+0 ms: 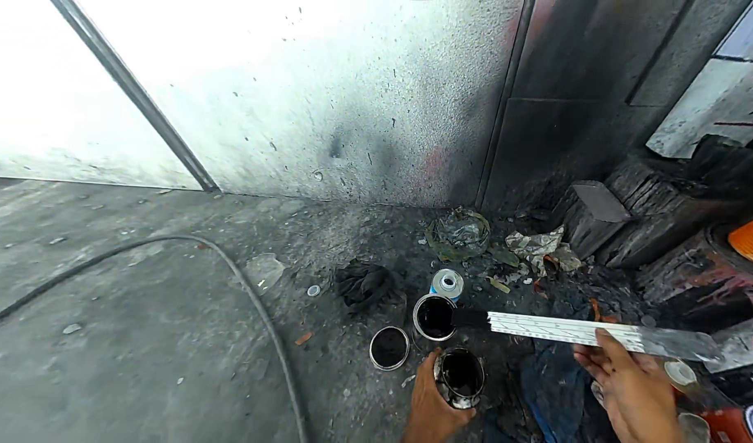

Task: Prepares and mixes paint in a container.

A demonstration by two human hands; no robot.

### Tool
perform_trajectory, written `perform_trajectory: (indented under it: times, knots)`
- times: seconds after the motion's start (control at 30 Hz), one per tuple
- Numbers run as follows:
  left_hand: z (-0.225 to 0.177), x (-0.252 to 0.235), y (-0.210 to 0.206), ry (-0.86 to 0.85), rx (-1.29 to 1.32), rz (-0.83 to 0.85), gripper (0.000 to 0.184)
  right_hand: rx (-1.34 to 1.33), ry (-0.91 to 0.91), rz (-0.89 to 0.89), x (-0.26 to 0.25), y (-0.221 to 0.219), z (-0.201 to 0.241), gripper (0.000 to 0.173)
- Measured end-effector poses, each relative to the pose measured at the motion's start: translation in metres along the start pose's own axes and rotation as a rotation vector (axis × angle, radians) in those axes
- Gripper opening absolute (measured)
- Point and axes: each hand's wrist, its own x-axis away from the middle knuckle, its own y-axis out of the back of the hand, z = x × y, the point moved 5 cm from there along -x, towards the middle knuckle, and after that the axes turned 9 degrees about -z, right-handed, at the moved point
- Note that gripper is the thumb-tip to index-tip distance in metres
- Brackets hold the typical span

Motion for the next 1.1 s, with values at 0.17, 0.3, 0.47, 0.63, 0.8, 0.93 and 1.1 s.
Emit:
perform_trajectory:
  times: [0.17, 0.3, 0.47, 0.63, 0.8, 0.93, 1.1]
  knots:
    - [-0.011, -0.006, 0.007, -0.033, 0.004, 0.037, 0.126, 0.074, 0.107, 0.084, 0.007, 0.048, 0.019, 0.011]
    - [-0.021, -0.009, 0.004, -0.191, -0.025, 0.075, 0.121, 0.198, 0.341, 0.306, 0.037, 0.054, 0.024, 0.011]
    - [-0.036, -0.005, -0.002, -0.418, 0.004, 0.082, 0.116, 0.308, 0.625, 0.510, 0.079, 0.033, 0.014, 0.021]
    - [-0.054, -0.002, -0.004, -0.496, 0.052, 0.153, 0.106, 0.599, 0.933, 0.599, 0.098, 0.023, 0.025, 0.026]
    - [-0.061, 0.000, -0.005, -0.489, 0.078, 0.178, 0.109, 0.597, 0.740, 0.493, 0.090, 0.030, 0.023, 0.027]
    - [-0.062, 0.007, -0.004, -0.411, 0.127, 0.169, 0.113, 0.487, 0.431, 0.318, 0.084, 0.032, 0.020, 0.023]
    - [-0.075, 0.027, -0.010, -0.207, 0.183, 0.233, 0.124, 0.469, -0.010, 0.248, 0.070, 0.077, 0.011, 0.034]
